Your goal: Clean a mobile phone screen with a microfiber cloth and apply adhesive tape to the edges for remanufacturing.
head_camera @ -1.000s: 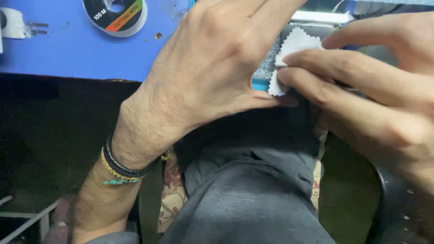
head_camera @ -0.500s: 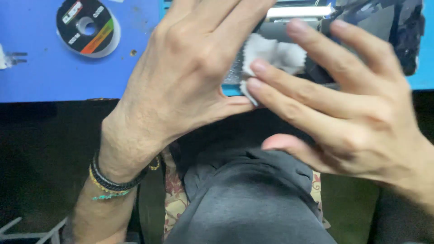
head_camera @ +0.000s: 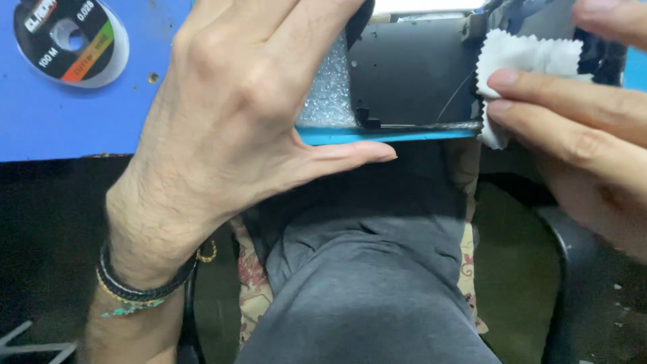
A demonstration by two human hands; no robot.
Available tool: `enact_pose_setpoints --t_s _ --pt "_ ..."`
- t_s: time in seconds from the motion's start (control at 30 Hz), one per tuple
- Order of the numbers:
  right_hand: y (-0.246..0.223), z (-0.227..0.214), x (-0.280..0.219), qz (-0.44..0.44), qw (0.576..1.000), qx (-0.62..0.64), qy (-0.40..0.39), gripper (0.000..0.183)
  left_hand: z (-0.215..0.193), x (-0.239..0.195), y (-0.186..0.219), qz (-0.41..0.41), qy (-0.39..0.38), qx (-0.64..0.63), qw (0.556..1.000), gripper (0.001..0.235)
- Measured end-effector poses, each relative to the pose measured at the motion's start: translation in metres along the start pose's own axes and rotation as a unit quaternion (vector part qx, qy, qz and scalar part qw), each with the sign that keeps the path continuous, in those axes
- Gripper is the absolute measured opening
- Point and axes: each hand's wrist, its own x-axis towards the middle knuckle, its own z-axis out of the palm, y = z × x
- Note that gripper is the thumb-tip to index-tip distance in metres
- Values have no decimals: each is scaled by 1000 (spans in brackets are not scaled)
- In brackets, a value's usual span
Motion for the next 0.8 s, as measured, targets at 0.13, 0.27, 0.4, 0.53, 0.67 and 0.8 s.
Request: enact_pose_setpoints --t_s 0.13,0.27,0.4,0.53,0.67,0.8 --pt "2 19 -3 206 891 403 34 29 4 -6 1 0 1 23 1000 84" --pt "1 -10 24 -4 992 129 13 43 3 -6 2 5 12 31 999 82" --pt "2 -4 19 -86 996 -20 -19 53 2 -7 -1 8 15 25 1000 82" --pt "-6 -17 34 -137 986 -97 -9 57 4 -6 0 11 15 10 1000 80" --pt "0 -5 21 -106 991 -77 0 63 2 -6 0 4 16 7 1000 79" --pt "-4 -7 19 -106 992 -68 6 62 3 -4 2 5 19 17 1000 80"
